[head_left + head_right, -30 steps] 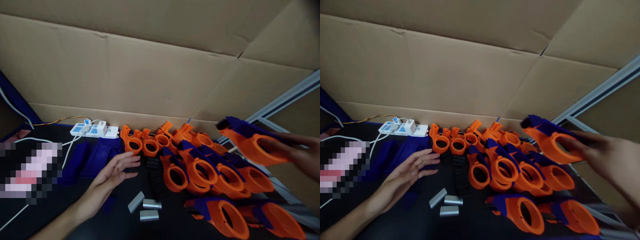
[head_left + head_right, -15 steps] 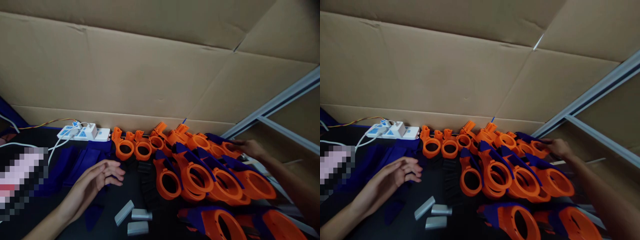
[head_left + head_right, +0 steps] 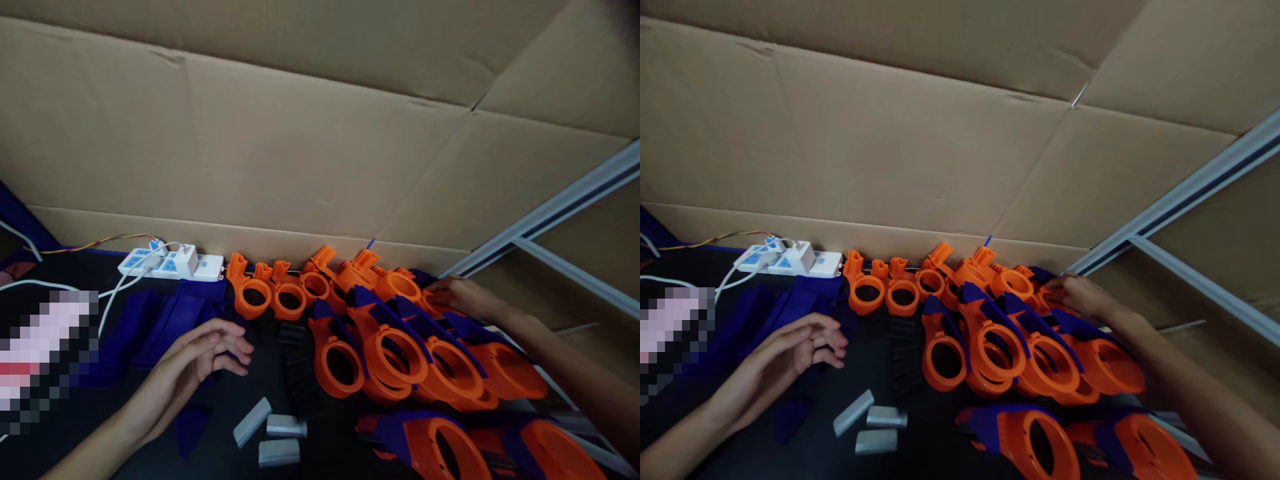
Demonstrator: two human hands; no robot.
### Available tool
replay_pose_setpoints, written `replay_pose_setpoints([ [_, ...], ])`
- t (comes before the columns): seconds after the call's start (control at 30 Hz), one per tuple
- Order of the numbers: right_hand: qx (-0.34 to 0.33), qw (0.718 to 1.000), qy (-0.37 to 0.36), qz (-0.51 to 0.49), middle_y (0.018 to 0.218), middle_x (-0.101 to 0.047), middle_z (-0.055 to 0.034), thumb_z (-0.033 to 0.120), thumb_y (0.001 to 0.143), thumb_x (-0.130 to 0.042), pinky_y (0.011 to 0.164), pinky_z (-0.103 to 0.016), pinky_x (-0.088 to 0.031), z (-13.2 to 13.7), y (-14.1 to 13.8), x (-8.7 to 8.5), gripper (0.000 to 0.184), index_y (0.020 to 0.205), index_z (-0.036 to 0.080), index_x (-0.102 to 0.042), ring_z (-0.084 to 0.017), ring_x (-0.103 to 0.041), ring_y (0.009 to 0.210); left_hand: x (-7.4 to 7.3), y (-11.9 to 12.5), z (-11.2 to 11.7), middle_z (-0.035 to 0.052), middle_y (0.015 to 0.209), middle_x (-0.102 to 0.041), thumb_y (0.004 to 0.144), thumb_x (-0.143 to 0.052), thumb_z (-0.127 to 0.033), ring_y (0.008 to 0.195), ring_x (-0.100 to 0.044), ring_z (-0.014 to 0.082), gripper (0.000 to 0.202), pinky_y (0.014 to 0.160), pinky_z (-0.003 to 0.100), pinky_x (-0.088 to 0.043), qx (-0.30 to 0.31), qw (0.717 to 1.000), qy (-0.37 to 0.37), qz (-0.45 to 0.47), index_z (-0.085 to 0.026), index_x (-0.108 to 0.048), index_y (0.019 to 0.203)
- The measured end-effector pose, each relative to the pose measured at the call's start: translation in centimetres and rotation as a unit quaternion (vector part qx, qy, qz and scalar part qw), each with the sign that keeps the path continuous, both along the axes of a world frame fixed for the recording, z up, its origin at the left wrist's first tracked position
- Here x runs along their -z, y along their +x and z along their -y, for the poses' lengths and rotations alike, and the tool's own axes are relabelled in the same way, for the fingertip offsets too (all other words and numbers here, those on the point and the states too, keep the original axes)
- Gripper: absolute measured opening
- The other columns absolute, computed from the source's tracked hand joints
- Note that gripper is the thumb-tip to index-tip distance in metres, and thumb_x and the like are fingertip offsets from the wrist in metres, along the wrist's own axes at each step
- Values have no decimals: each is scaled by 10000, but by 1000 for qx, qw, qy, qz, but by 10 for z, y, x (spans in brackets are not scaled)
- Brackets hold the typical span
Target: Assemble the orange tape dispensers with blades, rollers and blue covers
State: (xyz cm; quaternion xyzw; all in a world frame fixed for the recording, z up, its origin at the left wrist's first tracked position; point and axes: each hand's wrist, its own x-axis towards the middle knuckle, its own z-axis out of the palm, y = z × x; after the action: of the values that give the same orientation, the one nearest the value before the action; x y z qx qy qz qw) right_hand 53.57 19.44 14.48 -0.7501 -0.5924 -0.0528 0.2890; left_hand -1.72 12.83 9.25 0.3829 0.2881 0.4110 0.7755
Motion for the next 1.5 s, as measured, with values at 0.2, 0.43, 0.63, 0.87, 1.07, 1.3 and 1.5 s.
replay_pose_setpoints([
  [0.2,-63,975,-213,-21,661,-702,-72,-102,623,-706,665,-279,-419,-8,7,4,248,566,138,-736,-137,-614,603,10,-4,0,152,1047,-734,963,-536,-283,1000,-666,289,268,899,436,-513,18,999,26,3,-162,-717,1118],
  [0.43,-30,983,-179,31,771,-716,-96,-6,698,-738,729,-294,-416,-4,16,-22,146,642,130,-736,-151,-626,700,8,-5,3,143,1035,-723,970,-519,-285,993,-657,286,274,892,436,-513,40,998,44,5,-161,-710,1121],
  [0.63,-6,995,-61,84,991,-725,-155,145,847,-675,848,-310,-419,18,-11,-57,95,819,123,-763,-196,-652,903,9,-4,6,146,1053,-719,977,-507,-294,1010,-654,289,290,893,440,-515,50,997,62,5,-162,-709,1138],
  [0.87,-200,978,18,46,937,-753,-98,187,909,-630,752,-236,-504,85,-164,-61,133,941,154,-755,-161,-699,809,16,-4,8,159,1419,-587,941,-607,-304,1349,-490,349,494,1070,510,-419,115,977,179,3,-242,-538,1427],
  [1.07,-370,923,-44,-98,868,-757,-16,187,883,-687,677,-150,-572,165,-294,-2,108,968,240,-729,-123,-733,739,16,-3,27,59,1611,-394,831,-771,-345,1478,-333,325,768,1156,468,-340,180,963,195,37,-374,-417,1512],
  [1.3,-405,892,-41,-196,964,-766,-54,218,930,-641,752,-187,-597,179,-331,41,190,1108,218,-708,-151,-746,832,13,5,28,124,1052,-765,915,-666,-321,968,-717,248,387,869,349,-541,99,991,75,48,-198,-640,1281],
  [1.5,-357,931,-70,-18,1007,-760,-49,240,989,-518,693,-237,-606,182,-321,72,222,1127,229,-692,-181,-747,843,6,-9,8,79,781,-741,922,-634,-364,674,-711,198,324,646,273,-552,-34,998,49,30,-153,-643,1168],
])
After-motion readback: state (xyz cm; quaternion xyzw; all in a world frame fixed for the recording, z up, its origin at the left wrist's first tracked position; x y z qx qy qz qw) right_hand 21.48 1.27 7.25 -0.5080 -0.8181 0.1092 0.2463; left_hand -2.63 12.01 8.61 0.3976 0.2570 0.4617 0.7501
